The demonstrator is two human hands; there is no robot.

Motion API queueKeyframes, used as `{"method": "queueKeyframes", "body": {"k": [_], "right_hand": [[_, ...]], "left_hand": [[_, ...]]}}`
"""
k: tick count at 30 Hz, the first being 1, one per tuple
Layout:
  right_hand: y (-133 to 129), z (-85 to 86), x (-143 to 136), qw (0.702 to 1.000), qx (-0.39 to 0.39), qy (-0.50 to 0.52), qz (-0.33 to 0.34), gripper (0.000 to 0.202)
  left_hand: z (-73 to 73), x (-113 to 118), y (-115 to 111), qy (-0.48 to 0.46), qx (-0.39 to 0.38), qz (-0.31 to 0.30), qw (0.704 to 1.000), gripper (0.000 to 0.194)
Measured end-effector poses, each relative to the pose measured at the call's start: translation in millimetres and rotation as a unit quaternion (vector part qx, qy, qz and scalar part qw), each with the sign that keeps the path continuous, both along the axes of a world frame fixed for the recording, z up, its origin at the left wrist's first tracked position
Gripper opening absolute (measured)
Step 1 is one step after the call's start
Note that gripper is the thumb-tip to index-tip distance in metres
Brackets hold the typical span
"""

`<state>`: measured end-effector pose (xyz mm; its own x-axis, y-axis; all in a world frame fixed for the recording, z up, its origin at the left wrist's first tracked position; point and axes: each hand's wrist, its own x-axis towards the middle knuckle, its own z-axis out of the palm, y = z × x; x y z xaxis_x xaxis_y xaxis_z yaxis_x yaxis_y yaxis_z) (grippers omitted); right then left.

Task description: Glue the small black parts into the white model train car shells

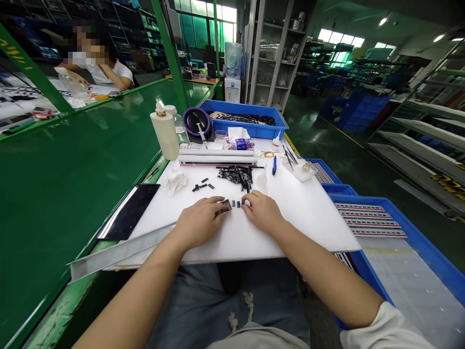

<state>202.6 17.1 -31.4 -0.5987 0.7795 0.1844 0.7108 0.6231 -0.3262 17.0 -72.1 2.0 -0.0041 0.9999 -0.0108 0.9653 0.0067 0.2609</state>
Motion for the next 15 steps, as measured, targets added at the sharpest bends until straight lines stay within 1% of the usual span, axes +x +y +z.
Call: {"method": "queueKeyframes", "body": {"k": [3,5,7,8,10,12,13,15], "right_hand": [[-5.2,0.3,0.4,0.998,0.029,0.046,0.037,0.016],[-8.6,4.7,3.0,0.995,0.038,0.072,0.05,0.014],[-10.8,11.9,13.0,0.991,0.049,0.115,0.053,0.015],[-11.1,15.5,22.2,0.986,0.056,0.152,0.045,0.015],[-9.3,19.6,48.9,0.967,0.06,0.248,-0.005,0.015],[-3.2,16.4,82.7,0.941,0.028,0.32,-0.102,0.018],[1.3,12.1,99.7,0.925,0.004,0.344,-0.159,0.022],[11.7,0.1,129.3,0.902,-0.033,0.36,-0.238,0.027]], "left_hand": [[0.1,1.4,0.8,0.008,0.0,0.002,1.0,0.038],[-0.4,2.0,-0.9,0.022,0.005,0.003,1.0,0.039],[-1.9,2.6,-6.0,0.041,0.024,-0.004,0.999,0.039],[-3.0,3.3,-9.7,0.054,0.038,-0.015,0.998,0.038],[-5.6,7.4,-17.6,0.09,0.075,-0.045,0.992,0.036],[-7.6,18.5,-22.3,0.132,0.118,-0.078,0.981,0.033],[-8.1,27.9,-22.0,0.147,0.139,-0.095,0.975,0.032],[-8.3,54.8,-14.3,0.157,0.169,-0.137,0.963,0.031]]}}
